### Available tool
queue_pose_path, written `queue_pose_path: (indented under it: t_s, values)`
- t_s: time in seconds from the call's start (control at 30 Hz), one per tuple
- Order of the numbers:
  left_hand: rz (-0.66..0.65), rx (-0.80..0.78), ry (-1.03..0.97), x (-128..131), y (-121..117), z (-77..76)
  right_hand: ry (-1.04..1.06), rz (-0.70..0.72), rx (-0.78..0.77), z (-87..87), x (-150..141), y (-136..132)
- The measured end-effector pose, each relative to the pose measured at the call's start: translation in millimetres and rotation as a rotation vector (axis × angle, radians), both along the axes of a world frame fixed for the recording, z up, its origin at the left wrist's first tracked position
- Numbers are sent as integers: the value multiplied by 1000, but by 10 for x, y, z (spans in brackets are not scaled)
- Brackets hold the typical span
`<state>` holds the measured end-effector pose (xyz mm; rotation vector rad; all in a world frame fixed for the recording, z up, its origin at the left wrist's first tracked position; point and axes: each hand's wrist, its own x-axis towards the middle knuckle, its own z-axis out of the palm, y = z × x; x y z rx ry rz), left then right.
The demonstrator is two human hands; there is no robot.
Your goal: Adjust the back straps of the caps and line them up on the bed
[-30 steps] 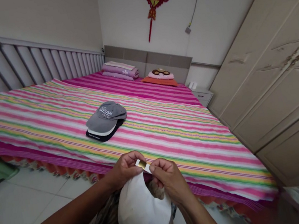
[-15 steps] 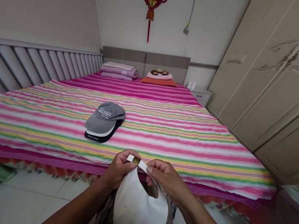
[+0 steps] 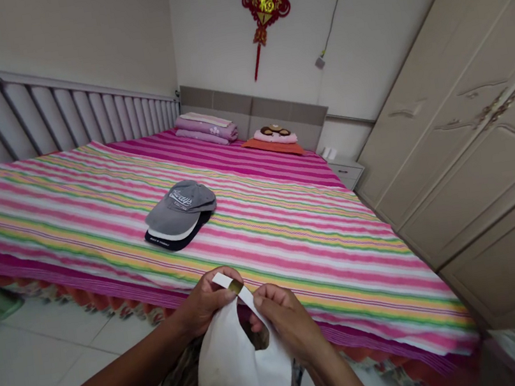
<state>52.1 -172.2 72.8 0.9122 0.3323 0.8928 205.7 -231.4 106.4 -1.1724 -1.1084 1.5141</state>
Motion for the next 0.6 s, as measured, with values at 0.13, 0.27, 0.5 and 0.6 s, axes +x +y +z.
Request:
queue_pose_path:
  t_s: [0.13,0.27,0.5,0.6]
  values:
    - [8,82,47,19,-1,7,50,-53,9,-51,-12,7]
    - [-70,144,61,25,10,-4,61,6,19,-13,-4,18]
    - [-28,111,83,-16,36,-20,49,86,-33,-4,61,3]
    - [-18,125,108,-28,55,-4,103,74,-34,-13,49,-1]
